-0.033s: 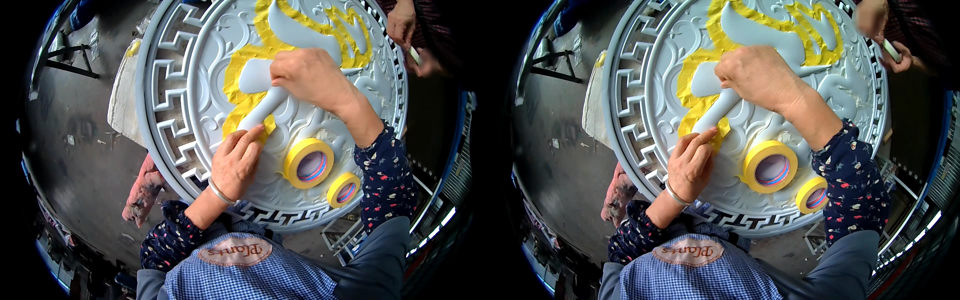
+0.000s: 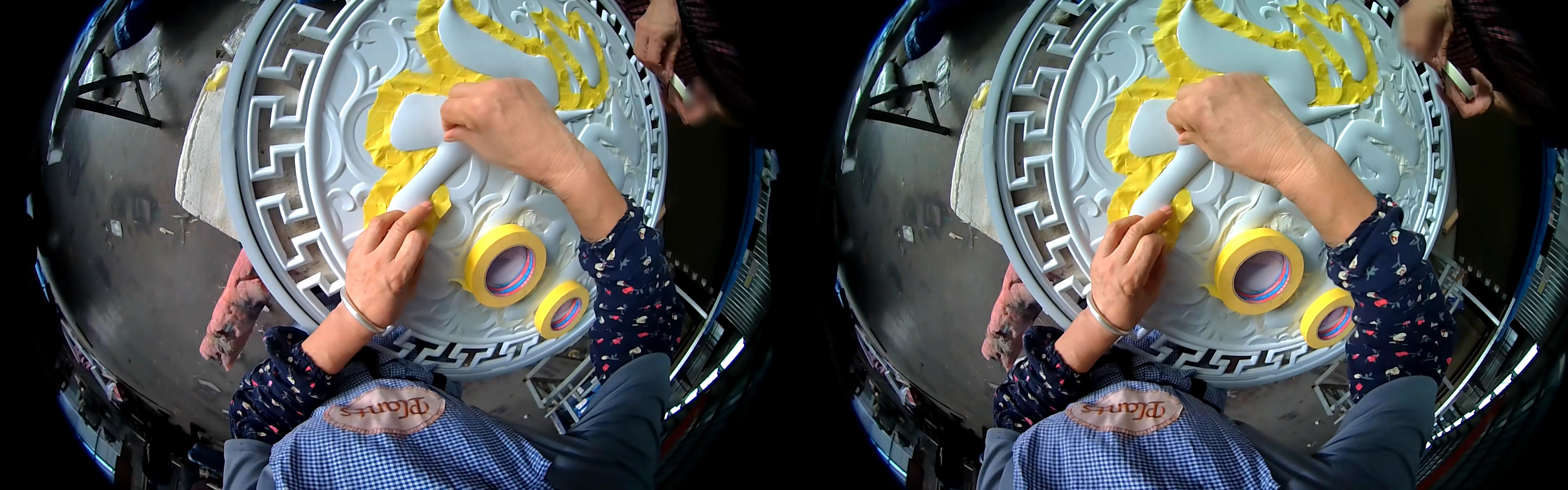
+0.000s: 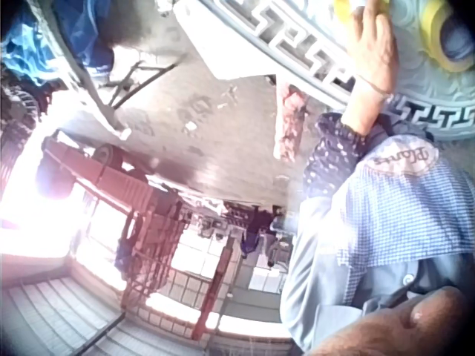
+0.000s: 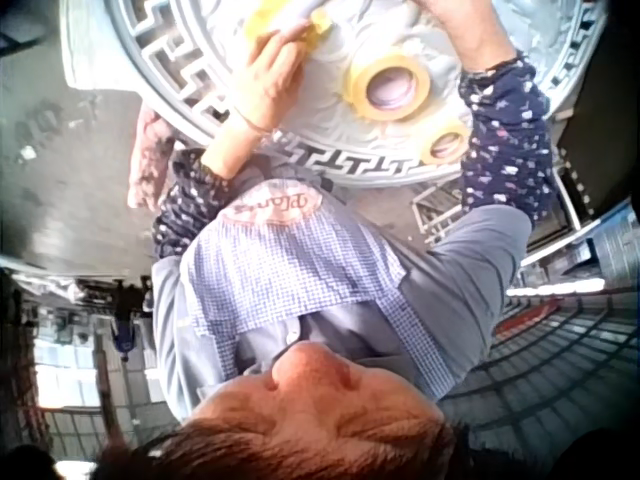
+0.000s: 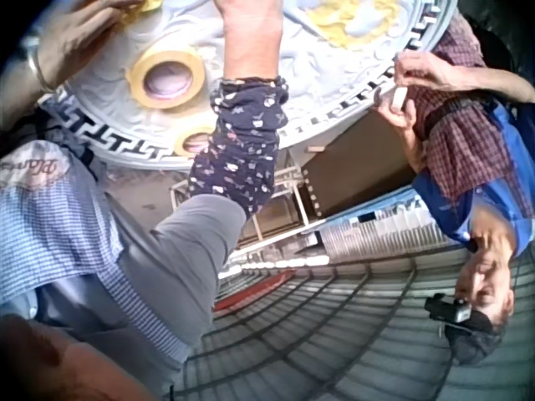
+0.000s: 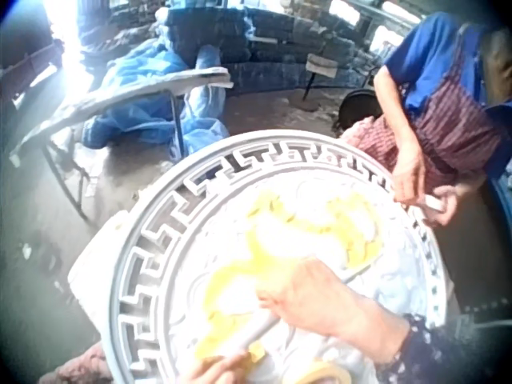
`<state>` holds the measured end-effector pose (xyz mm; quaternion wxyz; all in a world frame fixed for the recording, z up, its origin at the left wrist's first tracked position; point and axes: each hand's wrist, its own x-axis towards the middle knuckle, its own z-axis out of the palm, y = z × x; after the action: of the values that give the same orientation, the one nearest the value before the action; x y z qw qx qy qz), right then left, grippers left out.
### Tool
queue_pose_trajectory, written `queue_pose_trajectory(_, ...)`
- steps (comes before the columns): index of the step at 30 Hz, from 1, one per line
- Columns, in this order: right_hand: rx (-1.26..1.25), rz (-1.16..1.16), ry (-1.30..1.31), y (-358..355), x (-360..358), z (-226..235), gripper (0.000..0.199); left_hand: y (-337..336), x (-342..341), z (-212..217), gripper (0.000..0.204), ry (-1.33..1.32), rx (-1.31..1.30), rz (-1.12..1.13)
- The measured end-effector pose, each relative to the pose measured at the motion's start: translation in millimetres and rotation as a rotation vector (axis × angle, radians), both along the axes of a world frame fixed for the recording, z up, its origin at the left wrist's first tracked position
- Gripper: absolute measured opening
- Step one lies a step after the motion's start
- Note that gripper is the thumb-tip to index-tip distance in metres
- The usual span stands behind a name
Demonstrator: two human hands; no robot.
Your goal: The person applies yellow masking tape along the edges of a raised decorative character on a large circular metal plate. They tear and smooth tape segments by hand to outline the design while another person works nearby.
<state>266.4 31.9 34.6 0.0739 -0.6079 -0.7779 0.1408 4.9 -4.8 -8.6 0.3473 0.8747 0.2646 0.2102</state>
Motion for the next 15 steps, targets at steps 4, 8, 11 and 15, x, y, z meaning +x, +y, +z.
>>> queue_pose_trajectory(4,0.005,0.054,-0.053,3,-9,-2,0.011,0,0,-2,0.027,0.017,0.026,0.001)
queue_pose_trajectory(8,0.025,0.086,-0.110,5,-12,-3,0.013,0,-1,-3,0.029,0.019,0.039,-0.007)
queue_pose_trajectory(11,0.032,0.141,-0.155,8,-16,-2,0.011,1,-1,-3,0.029,0.011,0.026,-0.014)
queue_pose_trajectory(15,0.025,0.236,-0.292,14,-28,7,0.006,1,-1,-2,0.028,0.007,-0.012,-0.006)
